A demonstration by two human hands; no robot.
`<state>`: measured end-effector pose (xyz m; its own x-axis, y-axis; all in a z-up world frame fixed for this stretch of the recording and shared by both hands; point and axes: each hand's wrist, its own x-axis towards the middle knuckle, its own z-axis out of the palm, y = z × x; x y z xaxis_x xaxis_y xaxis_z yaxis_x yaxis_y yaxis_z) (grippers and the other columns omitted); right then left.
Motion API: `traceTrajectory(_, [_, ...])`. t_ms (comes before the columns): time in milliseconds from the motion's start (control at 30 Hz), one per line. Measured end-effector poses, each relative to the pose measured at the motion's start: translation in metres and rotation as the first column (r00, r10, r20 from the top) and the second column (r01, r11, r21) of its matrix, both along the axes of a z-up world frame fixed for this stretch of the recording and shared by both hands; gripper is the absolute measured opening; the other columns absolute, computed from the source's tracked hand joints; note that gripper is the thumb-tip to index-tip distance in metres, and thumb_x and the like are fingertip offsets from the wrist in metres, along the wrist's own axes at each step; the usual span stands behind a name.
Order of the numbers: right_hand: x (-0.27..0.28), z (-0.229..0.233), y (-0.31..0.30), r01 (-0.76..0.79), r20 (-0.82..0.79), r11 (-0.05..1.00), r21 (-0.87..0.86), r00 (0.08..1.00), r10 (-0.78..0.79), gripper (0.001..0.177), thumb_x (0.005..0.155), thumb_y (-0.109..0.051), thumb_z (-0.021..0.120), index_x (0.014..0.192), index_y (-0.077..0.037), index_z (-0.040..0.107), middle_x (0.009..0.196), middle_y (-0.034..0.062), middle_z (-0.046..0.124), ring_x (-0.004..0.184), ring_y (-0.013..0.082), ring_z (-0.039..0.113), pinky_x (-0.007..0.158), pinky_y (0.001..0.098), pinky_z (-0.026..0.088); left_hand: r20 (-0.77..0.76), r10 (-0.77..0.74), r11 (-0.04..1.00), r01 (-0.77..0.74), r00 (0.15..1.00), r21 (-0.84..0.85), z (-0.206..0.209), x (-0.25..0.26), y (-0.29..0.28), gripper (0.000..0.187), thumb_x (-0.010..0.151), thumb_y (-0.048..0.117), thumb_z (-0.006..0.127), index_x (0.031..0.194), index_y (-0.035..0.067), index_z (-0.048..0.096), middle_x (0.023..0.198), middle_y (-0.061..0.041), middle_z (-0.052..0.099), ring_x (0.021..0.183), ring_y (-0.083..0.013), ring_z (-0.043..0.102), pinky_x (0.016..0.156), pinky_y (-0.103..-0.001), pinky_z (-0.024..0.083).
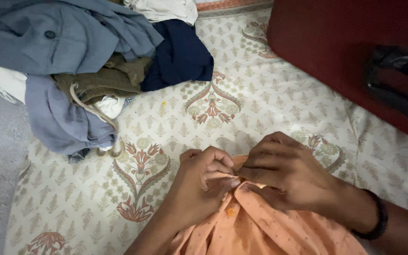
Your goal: The person unfolds a peach-colored shirt from a pile of clothes on a bed, buttons it up, and smooths it out. They then fold the shirt and place it into an open red suitcase.
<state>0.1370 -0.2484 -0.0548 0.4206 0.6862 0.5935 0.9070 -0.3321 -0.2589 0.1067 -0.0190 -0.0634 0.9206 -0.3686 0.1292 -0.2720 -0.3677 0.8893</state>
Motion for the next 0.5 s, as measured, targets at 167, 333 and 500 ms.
traceTrajectory(167, [0.0016,-0.002,-0.0007,-0.043,0.123,0.999,-0.015,0.991,0.044,0.027,0.074,-0.02,0.085,0.098,-0.012,0.077,0.097,-0.0012,0.073,0.087,0.0214,0.068,0.083,0.0381,0.056,-0.029,0.0,0.998,0.002,1.0,0.061,-0.003,-0.0019,-0.0016,0.029,0.085,0.005,0.075,0.11,0.006,0.059,0.1,-0.005,0.075,0.098,-0.0141,0.077,0.108,-0.033,0.037])
traceTrajectory(333, [0.0011,-0.0052,-0.0024,-0.058,0.1,0.998,0.013,0.993,0.056,0.024,0.074,-0.018,0.085,0.097,-0.012,0.077,0.094,-0.0011,0.072,0.086,0.0211,0.068,0.078,0.0374,0.056,-0.057,-0.015,0.999,0.017,0.998,0.048,0.0,-0.0037,0.0011,0.039,0.085,0.001,0.069,0.122,0.004,0.056,0.11,-0.007,0.074,0.109,-0.0158,0.075,0.103,-0.033,0.046])
traceTrajectory(500, [0.0027,-0.0092,-0.0016,-0.044,-0.032,0.999,0.009,0.998,0.044,0.025,0.07,-0.016,0.083,0.094,-0.011,0.078,0.091,-0.0001,0.073,0.084,0.0201,0.07,0.076,0.0361,0.056,-0.19,0.013,0.999,-0.006,0.982,0.033,0.0067,-0.0032,0.0048,0.057,0.081,0.002,0.063,0.136,0.007,0.051,0.119,-0.012,0.063,0.113,-0.018,0.071,0.094,-0.032,0.056])
